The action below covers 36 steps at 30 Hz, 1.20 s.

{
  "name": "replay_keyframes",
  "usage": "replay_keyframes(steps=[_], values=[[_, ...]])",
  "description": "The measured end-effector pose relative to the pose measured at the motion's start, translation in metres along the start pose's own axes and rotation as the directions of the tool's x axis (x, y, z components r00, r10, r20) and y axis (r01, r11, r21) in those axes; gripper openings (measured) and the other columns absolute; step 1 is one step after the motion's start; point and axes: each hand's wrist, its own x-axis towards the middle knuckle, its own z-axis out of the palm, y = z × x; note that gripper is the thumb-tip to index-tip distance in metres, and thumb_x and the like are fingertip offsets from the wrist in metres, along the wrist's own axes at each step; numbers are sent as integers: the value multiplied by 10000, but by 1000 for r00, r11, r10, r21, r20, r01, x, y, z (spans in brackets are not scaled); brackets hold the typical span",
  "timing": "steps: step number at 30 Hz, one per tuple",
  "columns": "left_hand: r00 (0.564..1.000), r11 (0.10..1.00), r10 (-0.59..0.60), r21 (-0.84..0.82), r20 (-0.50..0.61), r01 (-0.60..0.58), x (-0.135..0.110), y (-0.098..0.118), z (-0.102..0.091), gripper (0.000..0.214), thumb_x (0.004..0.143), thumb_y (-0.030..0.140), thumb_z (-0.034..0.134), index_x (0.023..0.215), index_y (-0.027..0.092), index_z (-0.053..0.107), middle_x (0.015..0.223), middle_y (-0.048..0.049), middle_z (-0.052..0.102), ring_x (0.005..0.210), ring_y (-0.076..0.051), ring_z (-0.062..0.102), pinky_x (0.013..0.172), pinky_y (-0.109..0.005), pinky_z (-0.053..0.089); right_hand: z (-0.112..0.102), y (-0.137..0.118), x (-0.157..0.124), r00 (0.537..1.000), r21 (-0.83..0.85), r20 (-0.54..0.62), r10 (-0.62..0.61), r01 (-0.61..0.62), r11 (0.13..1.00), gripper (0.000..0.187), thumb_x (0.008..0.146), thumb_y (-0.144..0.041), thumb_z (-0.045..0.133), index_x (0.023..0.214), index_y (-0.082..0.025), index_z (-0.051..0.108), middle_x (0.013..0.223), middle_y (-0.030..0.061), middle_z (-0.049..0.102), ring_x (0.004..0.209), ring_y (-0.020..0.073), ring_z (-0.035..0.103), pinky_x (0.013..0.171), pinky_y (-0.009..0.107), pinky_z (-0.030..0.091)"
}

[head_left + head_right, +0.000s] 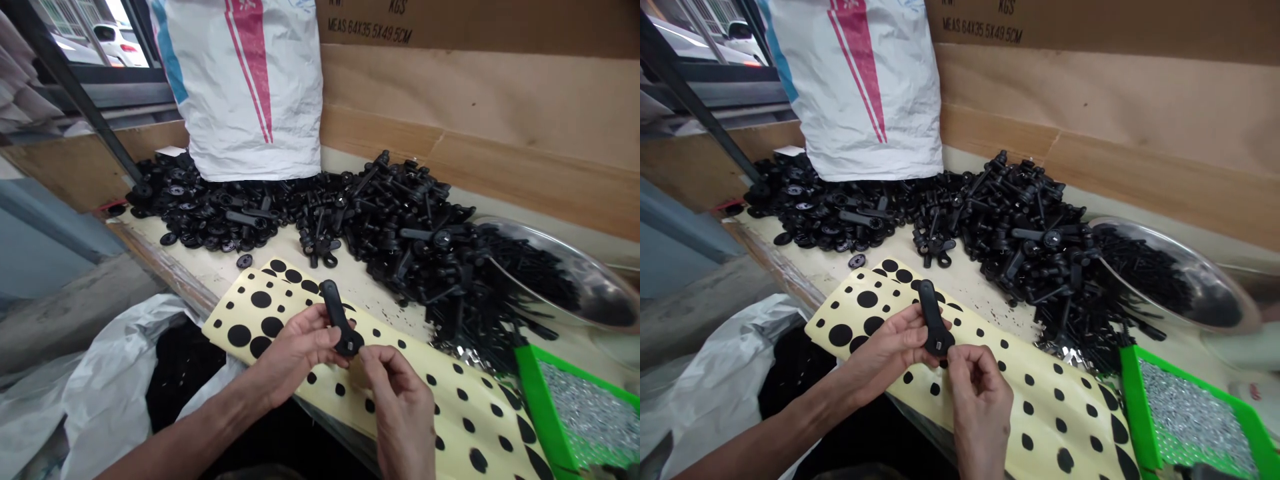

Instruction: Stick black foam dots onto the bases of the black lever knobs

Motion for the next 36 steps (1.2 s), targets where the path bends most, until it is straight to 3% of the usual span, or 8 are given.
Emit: replay_keyframes(steps=[11, 15, 19, 21, 24, 28, 33, 36], values=[[963, 941, 214, 300, -161, -159, -13, -3, 8, 288, 770, 136, 705, 1047, 197, 655, 1095, -56, 686, 953, -169, 619, 838, -264, 501, 6, -15, -2, 986, -303, -9, -168, 158, 940, 281, 795, -447, 601, 656, -203, 586, 579, -17, 542, 532, 130, 483, 499, 225, 397], [959, 925, 251, 324, -135, -196, -14, -2, 6, 256, 765, 127, 711, 1012, 182, 668, 1046, -48, 700, 946, -162, 631, 852, -251, 502, 4, -13, -5, 937, -498, 20, -349, 312, 809, 287, 844, -462, 551, 686, -225, 583, 687, -14, 569, 526, 116, 487, 523, 236, 399], [965, 937, 236, 290, -116, -194, -14, 2, 2, 235, 780, 123, 685, 1008, 170, 653, 1064, -66, 688, 913, -173, 637, 779, -257, 522, -9, -11, 5, 907, -679, 10, -421, 315, 663, 370, 819, -603, 544, 794, -240, 613, 813, 12, 589, 541, 131, 506, 497, 261, 365], [975, 962, 196, 215, -106, -170, -13, 3, 1, 210, 802, 140, 652, 1010, 161, 630, 1079, -84, 675, 831, -176, 649, 698, -267, 524, -17, -10, 13, 927, -621, 24, -374, 307, 722, 420, 785, -643, 570, 782, -226, 621, 803, 31, 598, 562, 149, 516, 506, 272, 375], [988, 988, 123, 108, -93, -113, -13, 4, 2, 156, 824, 151, 596, 979, 138, 605, 1059, -102, 665, 729, -174, 659, 658, -285, 510, -16, -8, 19, 978, -258, 109, -179, 201, 945, 408, 877, -587, 486, 841, -212, 640, 735, 27, 586, 599, 155, 525, 539, 268, 415], [988, 992, 103, 81, -113, -94, -13, 1, 5, 133, 825, 165, 598, 956, 140, 598, 973, -74, 650, 704, -140, 618, 634, -257, 494, 9, -9, 10, 974, 93, 207, -92, 74, 993, 325, 864, -535, 565, 822, -214, 585, 628, -27, 515, 546, 116, 469, 491, 221, 385], [957, 971, 153, 219, -248, -98, -21, -1, 0, 119, 795, 212, 665, 878, 155, 603, 803, -7, 595, 645, -82, 519, 513, -159, 404, 31, -9, -6, 920, 60, 384, -75, 56, 997, 274, 876, -496, 574, 847, -224, 562, 651, -32, 556, 559, 106, 495, 520, 211, 419], [941, 936, 179, 343, -285, -74, -46, 20, -21, 153, 781, 256, 674, 889, 168, 608, 819, -10, 610, 617, -86, 521, 465, -156, 376, 28, -2, -7, 888, -43, 455, -68, 98, 994, 285, 909, -491, 511, 989, -229, 591, 742, -1, 618, 636, 142, 573, 607, 259, 483]])
